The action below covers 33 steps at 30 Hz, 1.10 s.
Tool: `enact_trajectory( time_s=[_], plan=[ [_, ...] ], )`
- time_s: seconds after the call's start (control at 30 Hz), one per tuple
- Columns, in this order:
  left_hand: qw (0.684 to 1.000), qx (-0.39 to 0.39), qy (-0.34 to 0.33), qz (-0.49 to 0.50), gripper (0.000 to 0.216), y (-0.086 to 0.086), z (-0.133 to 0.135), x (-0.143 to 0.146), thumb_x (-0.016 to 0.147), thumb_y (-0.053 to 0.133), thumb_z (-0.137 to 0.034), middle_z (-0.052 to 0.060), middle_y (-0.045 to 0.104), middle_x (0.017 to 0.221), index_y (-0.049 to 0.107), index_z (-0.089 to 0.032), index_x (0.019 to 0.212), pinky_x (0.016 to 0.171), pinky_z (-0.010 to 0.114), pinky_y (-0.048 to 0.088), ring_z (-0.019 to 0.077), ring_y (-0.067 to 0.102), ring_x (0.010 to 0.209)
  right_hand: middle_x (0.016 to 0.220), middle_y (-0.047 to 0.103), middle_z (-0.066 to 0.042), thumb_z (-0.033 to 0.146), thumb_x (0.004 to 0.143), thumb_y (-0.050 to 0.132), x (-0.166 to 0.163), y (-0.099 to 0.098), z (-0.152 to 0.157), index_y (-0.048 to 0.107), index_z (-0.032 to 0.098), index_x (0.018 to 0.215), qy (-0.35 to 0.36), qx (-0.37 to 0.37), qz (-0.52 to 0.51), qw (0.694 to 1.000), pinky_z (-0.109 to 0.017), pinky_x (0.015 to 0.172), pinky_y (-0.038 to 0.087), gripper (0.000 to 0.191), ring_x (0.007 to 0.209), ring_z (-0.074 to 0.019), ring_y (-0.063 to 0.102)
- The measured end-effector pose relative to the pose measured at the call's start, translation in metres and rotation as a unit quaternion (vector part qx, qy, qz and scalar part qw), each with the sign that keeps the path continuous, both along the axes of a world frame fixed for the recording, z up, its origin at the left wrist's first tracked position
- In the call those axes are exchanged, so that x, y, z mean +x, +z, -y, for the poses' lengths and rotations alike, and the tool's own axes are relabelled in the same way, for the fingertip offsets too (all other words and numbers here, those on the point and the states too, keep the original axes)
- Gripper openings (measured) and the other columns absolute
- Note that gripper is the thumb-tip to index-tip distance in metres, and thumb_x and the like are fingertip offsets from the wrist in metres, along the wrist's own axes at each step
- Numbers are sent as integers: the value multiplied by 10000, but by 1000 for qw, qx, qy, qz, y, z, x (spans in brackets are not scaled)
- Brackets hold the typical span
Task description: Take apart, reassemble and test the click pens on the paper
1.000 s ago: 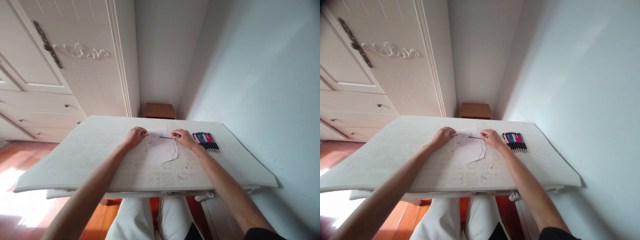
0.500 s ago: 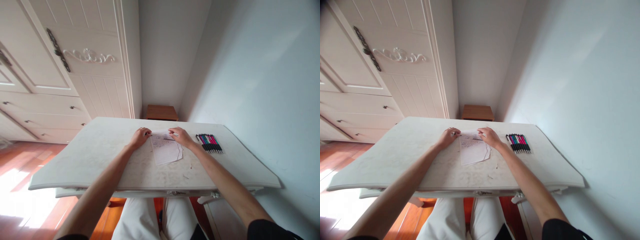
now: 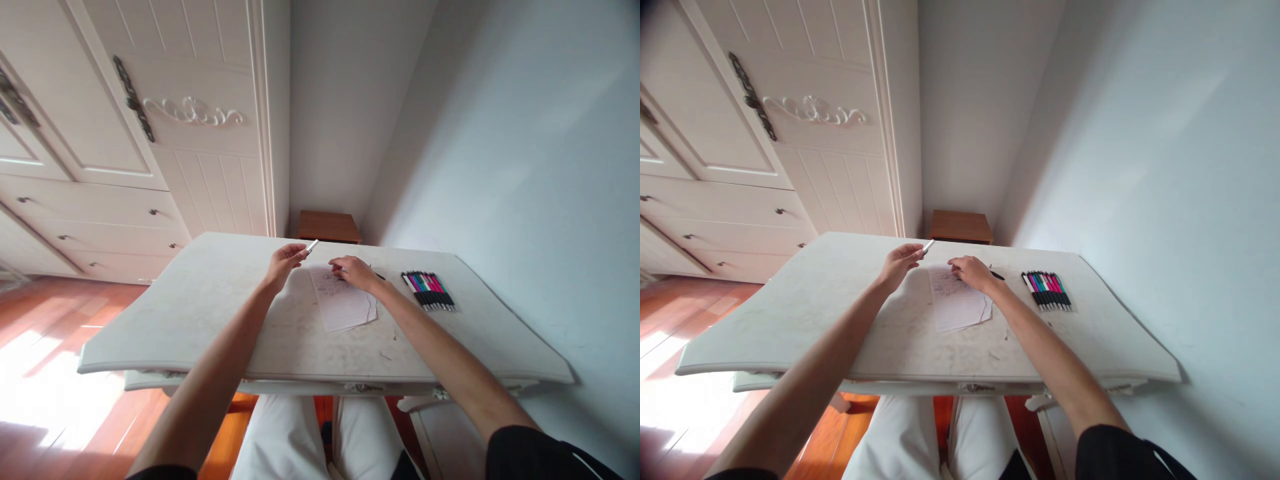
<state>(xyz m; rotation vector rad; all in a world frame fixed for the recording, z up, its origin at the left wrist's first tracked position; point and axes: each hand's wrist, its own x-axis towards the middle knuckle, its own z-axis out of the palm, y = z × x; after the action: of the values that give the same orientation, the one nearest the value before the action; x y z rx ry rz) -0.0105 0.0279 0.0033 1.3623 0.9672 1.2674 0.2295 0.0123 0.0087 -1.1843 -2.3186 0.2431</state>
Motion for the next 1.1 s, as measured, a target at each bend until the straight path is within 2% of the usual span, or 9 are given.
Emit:
enact_trajectory(
  time_s=[0.23,0.37,0.5,0.87,1.1],
  plan=[
    [998,23,-30,-49,552,-5,-1,2,622,767,-548,92,725,935,681,-144,988,698,306,505,188,655,800,883,750,-45,84,789,641,1,0,4,722,228,1043,-19,39,-18,999,-351,856,497,303,866,-207,671],
    [991,66,-15,-118,395,-9,-2,6,648,765,-475,79,733,882,701,-156,871,787,347,522,203,663,818,881,749,-42,178,832,644,7,1,11,693,233,1091,-67,74,-80,992,-374,879,493,270,872,-214,672],
    [981,89,-17,-172,271,-9,-1,10,680,748,-392,65,740,862,707,-170,830,811,359,532,209,669,814,890,749,-38,224,849,639,8,4,18,681,235,1112,-73,86,-118,987,-381,902,492,266,895,-215,673],
    [969,106,-48,-216,228,-7,6,15,716,703,-348,57,741,871,712,-173,862,757,330,532,198,662,781,888,755,-40,186,832,660,5,5,22,686,233,1114,-65,93,-99,989,-376,885,493,288,874,-216,670],
    [966,112,-53,-226,266,-5,10,17,723,692,-397,60,744,881,709,-168,857,746,314,529,195,663,783,893,758,-36,164,835,662,6,5,23,681,208,1100,-60,110,-83,989,-347,873,485,269,865,-195,664]
  ],
)
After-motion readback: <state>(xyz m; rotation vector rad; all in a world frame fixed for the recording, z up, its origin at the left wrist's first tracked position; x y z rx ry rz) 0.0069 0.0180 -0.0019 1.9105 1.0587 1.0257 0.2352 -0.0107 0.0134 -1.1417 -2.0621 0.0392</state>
